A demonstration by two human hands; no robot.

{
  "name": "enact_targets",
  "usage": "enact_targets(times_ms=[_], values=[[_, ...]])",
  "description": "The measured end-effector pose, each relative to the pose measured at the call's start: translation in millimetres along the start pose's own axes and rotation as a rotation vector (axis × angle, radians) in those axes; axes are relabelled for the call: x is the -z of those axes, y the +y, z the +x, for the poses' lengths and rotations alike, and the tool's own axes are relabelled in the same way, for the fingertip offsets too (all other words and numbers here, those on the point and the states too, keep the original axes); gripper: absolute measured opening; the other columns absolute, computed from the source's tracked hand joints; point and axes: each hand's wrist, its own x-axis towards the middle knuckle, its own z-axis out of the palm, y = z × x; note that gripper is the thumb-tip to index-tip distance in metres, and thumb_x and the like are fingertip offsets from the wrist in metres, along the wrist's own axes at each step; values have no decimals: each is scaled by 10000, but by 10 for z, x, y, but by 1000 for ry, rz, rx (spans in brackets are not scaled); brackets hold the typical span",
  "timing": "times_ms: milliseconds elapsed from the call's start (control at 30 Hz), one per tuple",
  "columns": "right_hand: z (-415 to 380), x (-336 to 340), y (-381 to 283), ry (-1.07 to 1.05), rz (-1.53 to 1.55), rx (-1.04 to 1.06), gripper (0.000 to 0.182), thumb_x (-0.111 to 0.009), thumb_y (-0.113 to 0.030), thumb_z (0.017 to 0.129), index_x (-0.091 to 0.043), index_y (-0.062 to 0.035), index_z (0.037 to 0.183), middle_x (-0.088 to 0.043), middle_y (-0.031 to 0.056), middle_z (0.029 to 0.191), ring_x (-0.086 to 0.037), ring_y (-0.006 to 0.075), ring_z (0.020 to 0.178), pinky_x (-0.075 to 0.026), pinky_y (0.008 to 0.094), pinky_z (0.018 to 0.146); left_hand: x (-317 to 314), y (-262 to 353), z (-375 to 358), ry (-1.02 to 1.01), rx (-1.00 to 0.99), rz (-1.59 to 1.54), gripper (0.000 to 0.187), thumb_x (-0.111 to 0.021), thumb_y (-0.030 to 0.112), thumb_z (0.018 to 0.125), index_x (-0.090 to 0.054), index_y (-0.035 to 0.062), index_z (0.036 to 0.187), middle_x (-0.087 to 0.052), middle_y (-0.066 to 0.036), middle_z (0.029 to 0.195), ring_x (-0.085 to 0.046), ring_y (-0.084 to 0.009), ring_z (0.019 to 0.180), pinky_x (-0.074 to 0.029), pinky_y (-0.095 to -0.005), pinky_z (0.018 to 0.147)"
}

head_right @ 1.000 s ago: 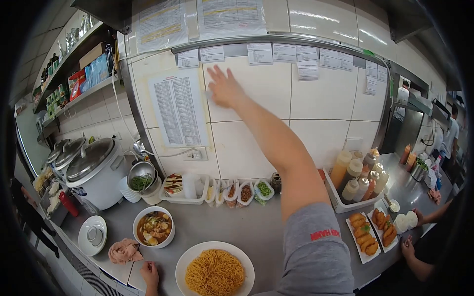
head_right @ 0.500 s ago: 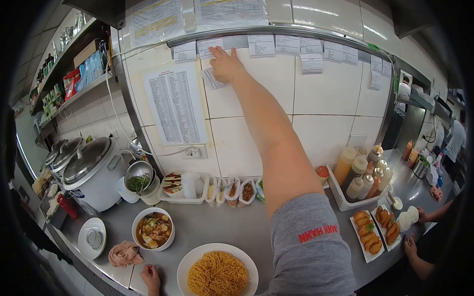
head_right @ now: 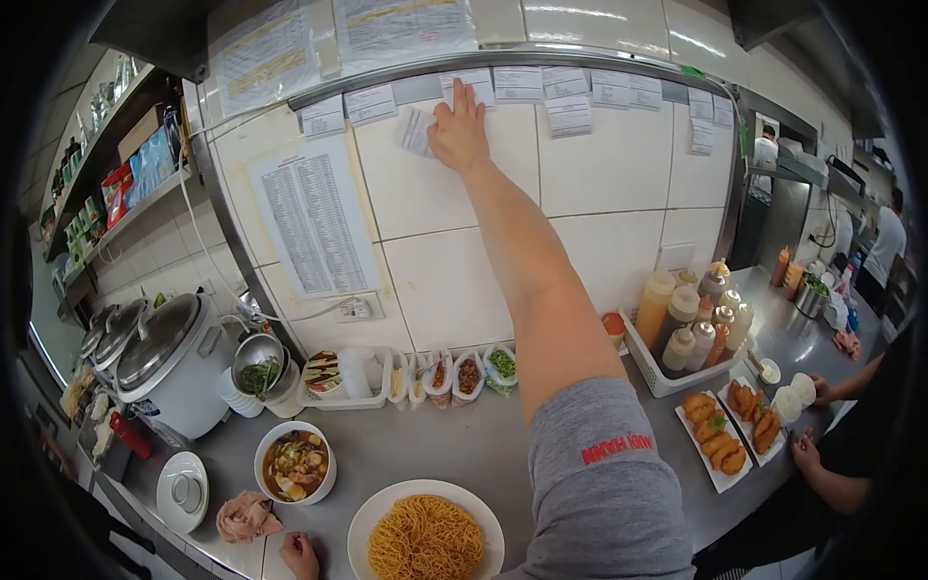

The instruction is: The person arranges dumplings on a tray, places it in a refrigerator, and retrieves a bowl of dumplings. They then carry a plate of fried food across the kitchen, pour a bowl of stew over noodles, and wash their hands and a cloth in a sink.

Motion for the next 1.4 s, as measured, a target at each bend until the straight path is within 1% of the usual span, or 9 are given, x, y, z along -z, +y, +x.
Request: enact_targets(times_ms=[67, 167, 500, 600, 667, 700, 767, 867, 1400], values=[[58, 56, 75, 226, -5, 14, 235, -477, -158, 743, -530, 11, 898, -247, 229, 1320, -207, 407, 1235, -213, 559, 967, 13, 0, 3, 4, -7, 10, 179, -488, 134, 803, -578, -21, 808, -587, -190, 684, -550, -312, 580, -436, -382, 546], [11, 143, 349, 202, -16, -192, 239, -469, -150, 747, -517, 11, 917, -250, 224, 1322, -216, 401, 1237, -218, 553, 966, 30, 31, 5, -60, 88, -46, 199, -486, 152, 809, -583, -22, 823, -592, -198, 695, -562, -319, 604, -440, -390, 563], [-69, 326, 490, 174, -15, -39, 206, -472, -141, 750, -506, -41, 926, -363, 173, 1252, -345, 330, 1170, -286, 524, 927, 84, 253, 1, -21, -8, 24, 209, -482, 156, 798, -588, -23, 828, -595, -203, 720, -561, -344, 632, -447, -392, 596], [53, 249, 248, 197, 368, -117, 201, -486, -154, 739, -533, -53, 906, -487, 154, 1128, -465, 325, 1062, -375, 500, 843, 25, 133, 15, -15, -37, 29, 203, -484, 151, 792, -588, -21, 822, -593, -208, 721, -560, -351, 635, -447, -397, 596], [172, 158, 46, 22, 775, -411, 182, -491, -118, 733, -551, -16, 872, -564, 172, 960, -604, 289, 794, -490, 427, 625, 55, 166, -5, -10, -33, 47, 201, -485, 150, 789, -588, -20, 819, -591, -211, 721, -560, -353, 636, -447, -400, 597], [191, 144, -28, 17, 782, -411, 182, -491, -118, 733, -551, -16, 872, -564, 172, 960, -604, 289, 794, -490, 427, 625, 66, 195, -3, -27, -8, 49, 202, -486, 149, 789, -587, -22, 820, -590, -214, 721, -561, -354, 638, -447, -400, 596], [237, 224, -222, -21, 967, -819, 165, -488, -68, 771, -526, 64, 861, -576, 132, 787, -593, 189, 549, -471, 267, 401, 65, 181, 1, -40, 20, 50, 202, -486, 148, 788, -586, -25, 821, -589, -217, 721, -562, -355, 640, -448, -400, 595], [353, 55, -333, 170, 1072, -1021, 171, -494, -49, 757, -515, 100, 838, -567, 169, 792, -593, 215, 517, -494, 262, 415, 31, 99, 3, 3, 16, 59, 201, -484, 141, 792, -585, -29, 826, -588, -217, 715, -562, -353, 637, -446, -399, 590], [485, -148, -295, 277, 1230, -885, 149, -529, -45, 795, -470, 86, 833, -582, 191, 709, -609, 220, 531, -512, 272, 443, 22, 7, -4, -15, -17, -22, 209, -484, 150, 810, -580, -35, 794, -586, -209, 708, -552, -332, 613, -439, -389, 576]])
